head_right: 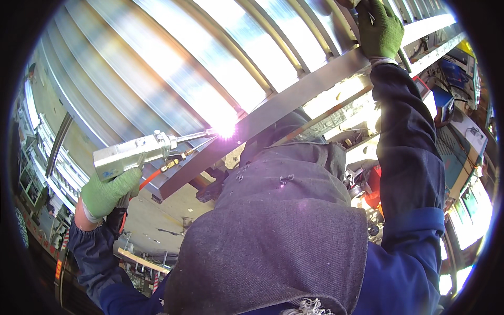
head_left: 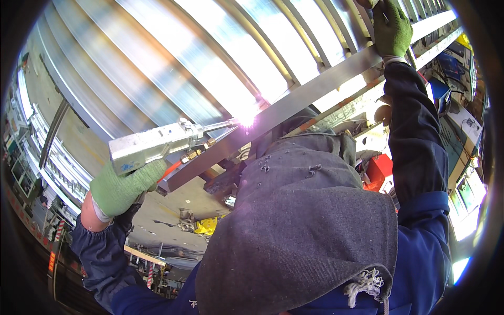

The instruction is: The person welds a metal frame using a handheld welding torch, creating bright sparks. They repeatedly reposition the frame and weld different sections, then use a hammer to tap the welded joints.

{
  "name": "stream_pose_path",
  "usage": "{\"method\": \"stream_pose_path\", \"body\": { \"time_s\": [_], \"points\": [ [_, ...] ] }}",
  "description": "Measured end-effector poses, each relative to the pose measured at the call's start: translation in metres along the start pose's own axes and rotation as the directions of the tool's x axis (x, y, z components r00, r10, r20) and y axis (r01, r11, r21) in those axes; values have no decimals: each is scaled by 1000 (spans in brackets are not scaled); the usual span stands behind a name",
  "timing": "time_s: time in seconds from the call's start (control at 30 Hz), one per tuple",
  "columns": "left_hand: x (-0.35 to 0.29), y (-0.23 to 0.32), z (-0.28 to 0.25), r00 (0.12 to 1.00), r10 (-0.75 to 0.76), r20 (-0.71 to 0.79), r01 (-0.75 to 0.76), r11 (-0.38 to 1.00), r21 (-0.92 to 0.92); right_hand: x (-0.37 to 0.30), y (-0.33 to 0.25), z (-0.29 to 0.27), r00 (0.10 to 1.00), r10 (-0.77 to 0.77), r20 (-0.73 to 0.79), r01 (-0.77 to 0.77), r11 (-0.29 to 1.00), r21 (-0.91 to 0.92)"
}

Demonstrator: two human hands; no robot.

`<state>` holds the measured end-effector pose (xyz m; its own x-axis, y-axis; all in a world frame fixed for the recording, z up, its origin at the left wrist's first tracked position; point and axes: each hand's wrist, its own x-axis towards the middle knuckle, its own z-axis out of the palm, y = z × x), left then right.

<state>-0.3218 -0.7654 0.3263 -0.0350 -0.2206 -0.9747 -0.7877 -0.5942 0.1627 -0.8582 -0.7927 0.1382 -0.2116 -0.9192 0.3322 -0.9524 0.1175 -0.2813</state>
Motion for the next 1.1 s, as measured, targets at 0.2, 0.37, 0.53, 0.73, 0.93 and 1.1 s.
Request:
{"method": "stream_pose_path", "body": {
  "time_s": [0.2,0.37,0.53,0.73,0.93,1.1],
  "points": [
    [-6,-1,0,1000,1,-30,-1,1000,0,-2,3,4,999,45,-2,-45,995,86],
    [-8,-2,0,998,-54,-41,54,999,5,-3,3,4,1000,16,-12,-16,1000,27],
    [-9,-4,2,998,-24,-50,23,1000,-8,-5,2,4,996,-54,-64,57,997,50],
    [-13,-6,0,999,-19,-32,18,999,-31,-3,1,3,998,-40,-45,40,999,-9],
    [-25,-6,0,998,-1,-66,-2,999,-39,-2,5,6,985,-102,-140,110,992,54],
    [-35,4,8,973,151,-173,-168,982,-90,-3,7,2,985,-119,-126,124,992,33]
  ]
}}
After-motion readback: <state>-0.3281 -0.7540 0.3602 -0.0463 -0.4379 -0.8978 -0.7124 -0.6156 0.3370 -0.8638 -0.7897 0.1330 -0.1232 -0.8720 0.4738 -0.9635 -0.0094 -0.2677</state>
